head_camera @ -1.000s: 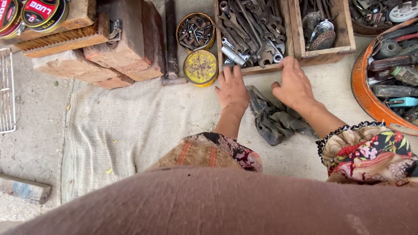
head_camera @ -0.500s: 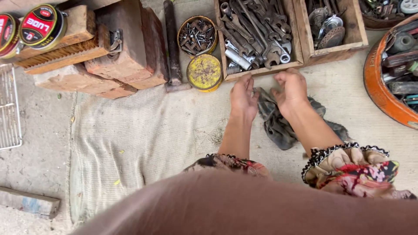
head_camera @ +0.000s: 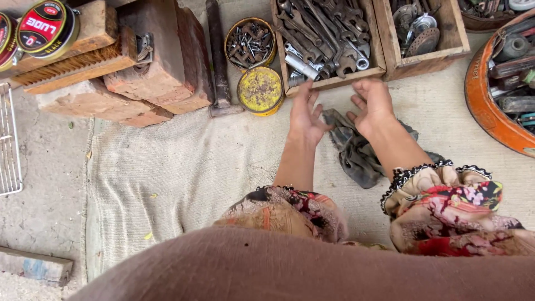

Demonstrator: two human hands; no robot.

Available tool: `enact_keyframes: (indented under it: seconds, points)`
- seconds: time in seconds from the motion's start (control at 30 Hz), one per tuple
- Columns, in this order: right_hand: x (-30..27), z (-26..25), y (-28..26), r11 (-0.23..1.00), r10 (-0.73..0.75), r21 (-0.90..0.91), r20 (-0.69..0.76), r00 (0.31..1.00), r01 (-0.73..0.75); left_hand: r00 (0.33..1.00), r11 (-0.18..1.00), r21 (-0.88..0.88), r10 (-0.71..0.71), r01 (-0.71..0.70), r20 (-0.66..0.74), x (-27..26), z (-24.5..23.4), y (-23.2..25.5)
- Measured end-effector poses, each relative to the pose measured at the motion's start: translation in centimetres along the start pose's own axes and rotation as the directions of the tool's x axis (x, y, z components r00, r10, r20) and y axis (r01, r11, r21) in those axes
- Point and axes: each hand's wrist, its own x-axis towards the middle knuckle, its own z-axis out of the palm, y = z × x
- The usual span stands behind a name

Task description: Organize various hand tools, screws, and containers in a workshop area.

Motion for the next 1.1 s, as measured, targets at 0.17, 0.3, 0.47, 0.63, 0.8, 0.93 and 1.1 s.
enact_keyframes:
  seconds: [0.17,0.3,0.47,0.63,0.8,0.93,1.1]
  points:
    - [2.8,1.2,-2.0,0.979,0.190,-0.048,-0.150,0.970,-0.199,0.964,0.976,0.142,-0.131,0.166,-0.230,5.2,-1.5,0.7]
    - [3.4,2.8,-2.5,0.946,0.243,-0.118,-0.354,0.903,-0.301,0.913,0.927,0.207,-0.236,0.315,-0.332,5.1,0.0,1.7]
    - [3.9,3.5,-2.5,0.945,0.232,-0.104,-0.455,0.860,-0.310,0.895,0.888,0.282,-0.250,0.364,-0.370,2.6,1.9,2.6]
    - [4.0,4.3,-3.5,0.936,0.260,-0.062,-0.538,0.802,-0.346,0.916,0.899,0.364,-0.088,0.242,-0.391,6.3,0.8,0.9]
    - [3.9,3.8,-3.8,0.950,0.237,-0.038,-0.559,0.795,-0.310,0.908,0.936,0.335,0.047,0.105,-0.417,7.6,0.6,-0.1]
    - [3.8,3.6,-3.6,0.962,0.216,-0.021,-0.552,0.806,-0.272,0.913,0.921,0.377,0.067,0.099,-0.403,7.8,0.5,-0.1]
    - [3.6,2.5,-3.1,0.979,0.177,0.014,-0.550,0.816,-0.204,0.920,0.897,0.431,0.082,0.100,-0.384,7.9,0.2,-0.9]
